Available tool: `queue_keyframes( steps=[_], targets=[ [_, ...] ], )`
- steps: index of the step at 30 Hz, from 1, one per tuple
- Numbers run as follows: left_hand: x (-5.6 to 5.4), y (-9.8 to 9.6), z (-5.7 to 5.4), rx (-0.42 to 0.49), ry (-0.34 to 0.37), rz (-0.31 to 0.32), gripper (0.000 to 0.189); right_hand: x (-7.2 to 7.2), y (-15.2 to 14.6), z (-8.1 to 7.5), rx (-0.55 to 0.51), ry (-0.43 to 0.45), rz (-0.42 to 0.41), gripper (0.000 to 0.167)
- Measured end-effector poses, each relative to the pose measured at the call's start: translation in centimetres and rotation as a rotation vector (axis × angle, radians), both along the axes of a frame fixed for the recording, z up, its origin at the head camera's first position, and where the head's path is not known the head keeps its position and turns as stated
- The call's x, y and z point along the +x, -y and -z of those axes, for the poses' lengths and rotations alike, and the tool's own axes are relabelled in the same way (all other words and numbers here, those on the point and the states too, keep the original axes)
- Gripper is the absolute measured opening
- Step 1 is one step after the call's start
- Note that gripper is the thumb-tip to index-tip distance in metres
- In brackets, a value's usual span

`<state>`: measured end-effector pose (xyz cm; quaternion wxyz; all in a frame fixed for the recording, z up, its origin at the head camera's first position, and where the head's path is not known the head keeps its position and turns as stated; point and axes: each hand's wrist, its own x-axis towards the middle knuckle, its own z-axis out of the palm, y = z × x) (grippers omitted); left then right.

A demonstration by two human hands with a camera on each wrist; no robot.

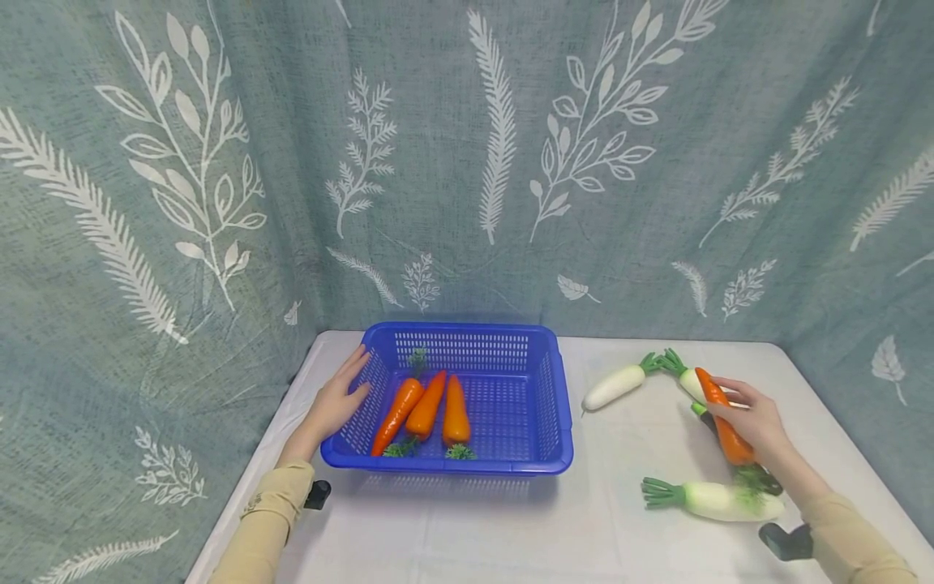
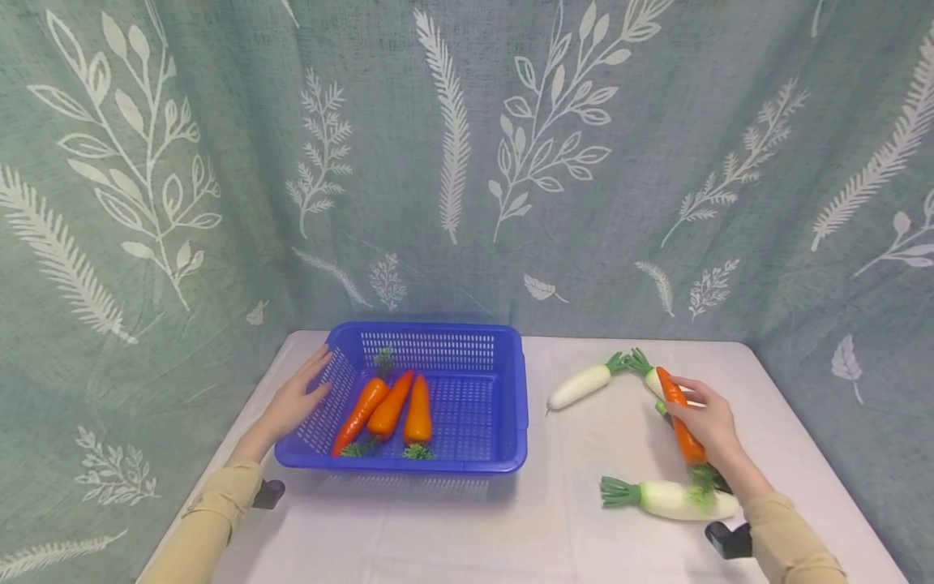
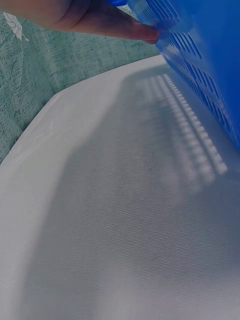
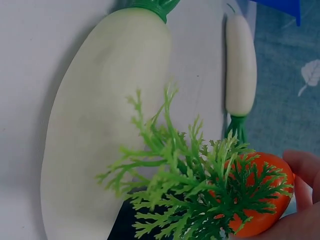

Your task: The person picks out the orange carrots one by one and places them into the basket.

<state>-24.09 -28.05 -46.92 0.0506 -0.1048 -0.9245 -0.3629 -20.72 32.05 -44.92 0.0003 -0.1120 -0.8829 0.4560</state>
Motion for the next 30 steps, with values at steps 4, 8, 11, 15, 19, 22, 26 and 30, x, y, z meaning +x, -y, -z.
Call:
queue_keyframes(
  steps=[4,8,11,15,19,22,26,30],
  targets=[
    [0.0,0.0,0.0,0.002,-0.006,0.002,0.055,-0.1,0.4,0.1,-0.013,-0.005,-0.012,0.059],
    [0.1,-0.1,0.0,0.002,-0.008,0.002,0.055,-0.2,0.9,0.1,-0.024,-0.012,-0.024,0.059],
    [0.1,-0.1,-0.1,0.004,-0.006,0.002,0.055,-0.4,1.4,0.0,-0.022,-0.031,-0.031,0.059],
    [0.1,-0.1,-0.1,0.006,-0.005,0.000,0.055,-0.5,2.2,-0.4,-0.020,-0.046,-0.054,0.060],
    [0.1,0.0,-0.1,0.002,-0.003,0.001,0.055,-0.5,3.1,-0.7,-0.033,-0.023,-0.086,0.060],
    [0.1,0.0,-0.1,-0.001,-0.001,0.001,0.055,-0.6,3.9,-0.9,-0.046,-0.004,-0.104,0.061],
    [0.1,-0.1,-0.1,-0.004,0.001,-0.001,0.055,-0.6,4.9,-1.2,-0.095,0.011,-0.124,0.063],
    [0.1,-0.1,-0.1,-0.005,-0.002,0.000,0.055,-0.6,5.8,-1.4,-0.166,0.015,-0.140,0.063]
  ],
)
